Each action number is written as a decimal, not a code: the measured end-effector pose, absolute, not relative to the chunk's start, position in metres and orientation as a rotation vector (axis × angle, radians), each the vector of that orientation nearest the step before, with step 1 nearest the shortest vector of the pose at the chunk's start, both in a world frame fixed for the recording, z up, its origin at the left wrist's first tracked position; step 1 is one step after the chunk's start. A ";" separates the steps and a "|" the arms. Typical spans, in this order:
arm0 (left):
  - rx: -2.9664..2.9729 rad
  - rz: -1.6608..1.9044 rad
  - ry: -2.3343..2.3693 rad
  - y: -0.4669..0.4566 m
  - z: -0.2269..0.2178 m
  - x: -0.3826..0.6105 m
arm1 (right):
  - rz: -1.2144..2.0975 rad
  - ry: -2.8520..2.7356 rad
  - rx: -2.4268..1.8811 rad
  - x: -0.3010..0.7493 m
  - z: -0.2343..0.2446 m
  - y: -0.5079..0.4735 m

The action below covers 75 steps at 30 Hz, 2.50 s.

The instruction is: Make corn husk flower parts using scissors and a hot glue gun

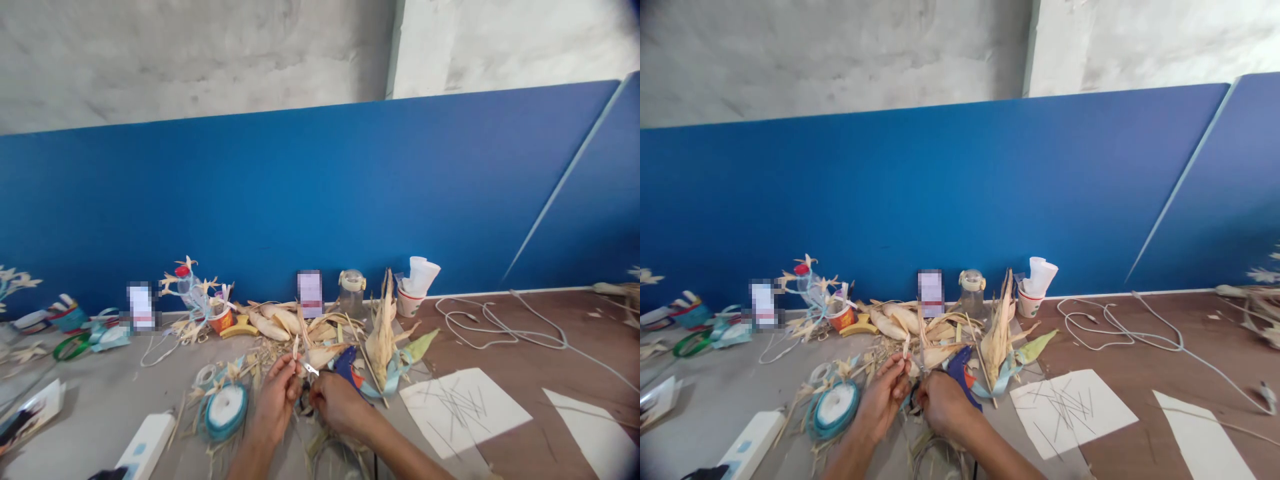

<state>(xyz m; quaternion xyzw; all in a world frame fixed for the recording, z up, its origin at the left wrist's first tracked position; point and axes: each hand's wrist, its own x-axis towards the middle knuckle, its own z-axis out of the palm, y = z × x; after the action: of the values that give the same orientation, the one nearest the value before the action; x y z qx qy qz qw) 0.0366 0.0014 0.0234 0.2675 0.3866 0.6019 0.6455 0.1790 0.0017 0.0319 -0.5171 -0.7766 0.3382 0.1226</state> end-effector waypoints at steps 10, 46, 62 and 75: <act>0.579 1.395 0.886 0.003 0.021 0.034 | 0.872 -2.310 -1.524 0.183 0.042 0.005; 0.532 1.448 0.906 0.007 0.021 0.033 | 0.251 -2.462 -1.974 0.223 0.042 0.015; 0.548 1.417 0.899 0.007 0.018 0.031 | 1.181 -1.681 -1.319 0.264 0.092 0.021; 0.574 1.428 0.910 0.006 0.017 0.033 | 1.247 -1.182 -1.201 0.222 0.079 0.016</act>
<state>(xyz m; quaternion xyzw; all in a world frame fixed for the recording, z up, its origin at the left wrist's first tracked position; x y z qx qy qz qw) 0.0334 0.0056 0.0168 0.2503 0.3969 0.6227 0.6261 0.2223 0.0162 0.0788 -0.4963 -0.4886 0.5154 0.4993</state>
